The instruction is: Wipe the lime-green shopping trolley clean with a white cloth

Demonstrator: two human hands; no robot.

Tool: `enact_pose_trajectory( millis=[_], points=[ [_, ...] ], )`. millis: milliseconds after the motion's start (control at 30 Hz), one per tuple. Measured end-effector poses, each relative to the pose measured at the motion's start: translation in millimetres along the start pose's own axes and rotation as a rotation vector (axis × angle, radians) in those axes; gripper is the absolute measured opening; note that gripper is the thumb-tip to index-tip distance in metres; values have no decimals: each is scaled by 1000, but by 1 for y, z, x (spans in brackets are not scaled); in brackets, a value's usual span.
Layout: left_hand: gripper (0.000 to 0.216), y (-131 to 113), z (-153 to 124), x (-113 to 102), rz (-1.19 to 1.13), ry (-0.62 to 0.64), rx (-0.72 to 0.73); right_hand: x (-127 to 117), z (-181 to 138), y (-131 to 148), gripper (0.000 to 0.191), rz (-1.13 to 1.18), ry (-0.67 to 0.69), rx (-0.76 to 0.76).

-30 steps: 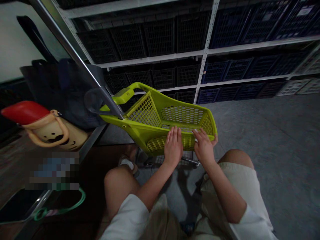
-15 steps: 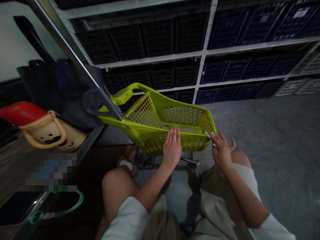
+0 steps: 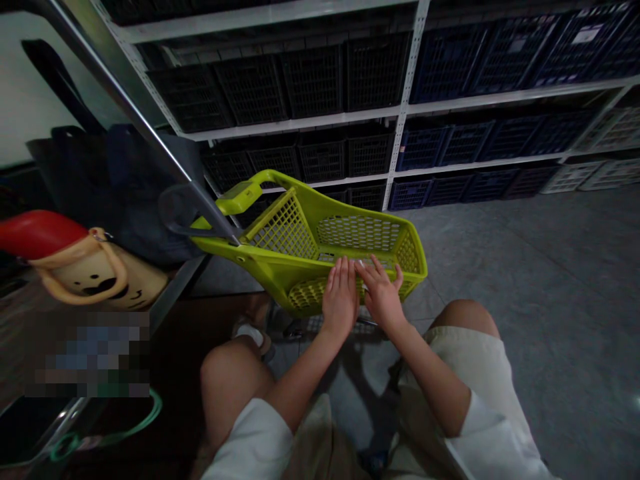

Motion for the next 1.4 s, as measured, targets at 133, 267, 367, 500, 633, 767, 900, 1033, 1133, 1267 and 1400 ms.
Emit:
enact_pose_trajectory(
  millis=[133,267,367,500,633,767,900,1033,1133,1267,1400],
  points=[
    [61,-1,0,-1,3,4,27,-15,-31,-60,77,-109,-60,32],
    [62,-2,-1,-2,9,23,17,-25,-60,-121,70,-116,-145,171],
    [63,-3,-1,-2,10,14,15,-26,-66,-132,64,-80,-183,243],
    [63,-4,-2,0,-1,-6,5,-19,-44,-80,60,-48,-193,292],
    [64,-3,-2,2,3,0,-12,-4,-6,-1,58,65,-60,141],
    [64,0,-3,1,10,19,-8,2,6,20,62,90,-6,82],
    [62,-1,-3,-2,0,3,16,-8,-17,-24,76,-47,-35,-13],
    [64,-3,-2,-3,-1,23,28,-22,-47,-93,72,-127,-136,96],
    [64,-4,-2,-2,1,29,26,-27,-60,-122,64,-159,-186,220],
    [64,-5,-3,-2,-4,5,13,-25,-50,-95,59,-160,-219,331],
    [64,-5,-3,0,6,6,-8,-10,-16,-25,57,-62,-139,227]
  ],
)
Point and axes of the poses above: each hand's wrist, its own z-axis towards the middle knuckle, its own x-axis out of the palm, y = z × x, the point moved 2 cm from there along z, towards the middle knuckle, and after that the axes turned 1 degree about y, right-handed, at the moved point
